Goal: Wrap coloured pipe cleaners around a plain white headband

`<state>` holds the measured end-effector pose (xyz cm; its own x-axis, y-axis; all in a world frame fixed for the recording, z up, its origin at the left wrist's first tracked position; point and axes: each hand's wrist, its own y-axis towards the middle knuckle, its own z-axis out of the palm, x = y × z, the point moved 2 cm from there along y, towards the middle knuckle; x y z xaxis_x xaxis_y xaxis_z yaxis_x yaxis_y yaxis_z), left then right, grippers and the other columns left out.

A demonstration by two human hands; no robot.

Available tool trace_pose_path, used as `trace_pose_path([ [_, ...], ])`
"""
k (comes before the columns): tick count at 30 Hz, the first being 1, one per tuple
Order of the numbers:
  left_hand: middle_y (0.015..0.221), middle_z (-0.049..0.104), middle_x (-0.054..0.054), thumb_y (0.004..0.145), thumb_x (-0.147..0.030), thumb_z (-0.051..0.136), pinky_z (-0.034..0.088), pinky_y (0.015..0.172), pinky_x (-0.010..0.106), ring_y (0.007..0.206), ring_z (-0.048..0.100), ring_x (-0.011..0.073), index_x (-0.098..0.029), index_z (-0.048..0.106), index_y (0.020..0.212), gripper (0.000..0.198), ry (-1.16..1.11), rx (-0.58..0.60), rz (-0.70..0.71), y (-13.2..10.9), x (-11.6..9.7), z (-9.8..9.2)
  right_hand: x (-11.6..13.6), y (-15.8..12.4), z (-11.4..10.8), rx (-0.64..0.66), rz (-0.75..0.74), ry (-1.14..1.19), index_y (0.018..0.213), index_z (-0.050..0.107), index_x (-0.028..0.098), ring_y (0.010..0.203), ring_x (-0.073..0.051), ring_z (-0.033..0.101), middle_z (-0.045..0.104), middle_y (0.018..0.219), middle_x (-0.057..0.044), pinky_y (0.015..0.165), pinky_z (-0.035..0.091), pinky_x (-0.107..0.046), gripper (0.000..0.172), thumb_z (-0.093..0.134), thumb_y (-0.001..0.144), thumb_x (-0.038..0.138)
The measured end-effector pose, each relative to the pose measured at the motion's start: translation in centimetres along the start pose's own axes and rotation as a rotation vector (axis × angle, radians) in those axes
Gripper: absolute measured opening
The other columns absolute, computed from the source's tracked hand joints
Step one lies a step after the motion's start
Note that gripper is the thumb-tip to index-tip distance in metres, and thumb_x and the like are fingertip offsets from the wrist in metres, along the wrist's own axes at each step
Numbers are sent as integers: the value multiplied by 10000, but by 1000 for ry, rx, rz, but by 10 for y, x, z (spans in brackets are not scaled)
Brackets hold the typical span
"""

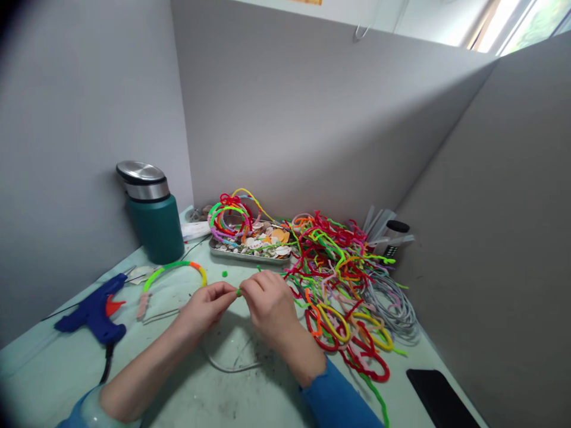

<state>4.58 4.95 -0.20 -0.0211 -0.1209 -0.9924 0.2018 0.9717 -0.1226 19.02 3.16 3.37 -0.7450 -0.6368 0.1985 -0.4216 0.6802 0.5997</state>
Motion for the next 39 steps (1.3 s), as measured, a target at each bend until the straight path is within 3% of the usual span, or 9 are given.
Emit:
trace_pose_path([
  [5, 521, 386, -69, 742, -348, 565, 225, 404, 178, 435, 311, 54, -151, 555, 656, 215, 124, 136, 141, -6, -8, 6, -9, 6, -15, 22, 195, 312, 862, 633, 175, 775, -150, 553, 640, 809, -27, 710, 397, -254, 82, 562, 822, 182],
  [11, 581, 434, -48, 792, -332, 521, 260, 454, 188, 499, 337, 70, -145, 568, 731, 201, 181, 199, 233, -16, -17, 9, -18, 8, -17, 201, 496, 598, 701, 648, 145, 602, -111, 522, 594, 620, 16, 567, 387, -204, 103, 584, 759, 201],
  [16, 550, 397, -58, 794, -312, 536, 242, 469, 200, 505, 314, 77, -146, 570, 752, 174, 341, 172, 391, -21, -20, 10, -22, 8, -19, 275, 554, 765, 678, 653, 124, 564, -95, 470, 542, 574, 25, 532, 356, -195, 130, 606, 722, 237],
  [22, 519, 365, -76, 789, -321, 559, 234, 459, 200, 476, 333, 83, -170, 569, 916, 198, 322, 56, 452, -24, -20, 11, -27, 3, -12, 365, 598, 878, 692, 657, 127, 475, -85, 419, 492, 513, 39, 453, 303, -194, 184, 611, 712, 304],
  [25, 522, 435, -48, 776, -338, 579, 246, 461, 206, 480, 354, 87, -168, 640, 851, 195, 325, 64, 465, -25, -20, 12, -29, 1, -6, 404, 546, 968, 677, 669, 123, 504, -83, 430, 521, 541, 29, 477, 312, -193, 201, 637, 697, 320],
  [31, 591, 574, 7, 719, -348, 636, 312, 478, 204, 522, 450, 100, -150, 638, 704, 199, 70, -15, 328, -15, -18, 6, -28, -3, 0, 451, 518, 1079, 665, 666, 126, 505, -78, 421, 548, 566, 18, 472, 316, -188, 230, 638, 702, 351],
  [33, 501, 496, -38, 698, -364, 654, 262, 416, 188, 434, 373, 67, -153, 608, 702, 217, -71, -54, 219, -11, -16, 3, -23, -4, 1, 453, 500, 1047, 693, 667, 133, 498, -76, 408, 540, 564, 24, 473, 314, -191, 203, 624, 720, 330],
  [36, 411, 290, -114, 687, -392, 665, 123, 351, 171, 357, 170, 28, -160, 549, 701, 260, -288, -17, 31, -6, -12, 0, -17, -4, 2, 381, 439, 925, 663, 638, 146, 508, -83, 410, 516, 554, 29, 484, 316, -199, 215, 574, 782, 313],
  [39, 453, 293, -118, 678, -367, 679, 73, 341, 159, 369, 114, 12, -162, 492, 679, 277, -469, 49, -65, -4, -8, -2, -13, -3, 3, 283, 384, 814, 625, 594, 157, 529, -95, 441, 515, 573, 21, 505, 340, -210, 295, 501, 845, 331],
])
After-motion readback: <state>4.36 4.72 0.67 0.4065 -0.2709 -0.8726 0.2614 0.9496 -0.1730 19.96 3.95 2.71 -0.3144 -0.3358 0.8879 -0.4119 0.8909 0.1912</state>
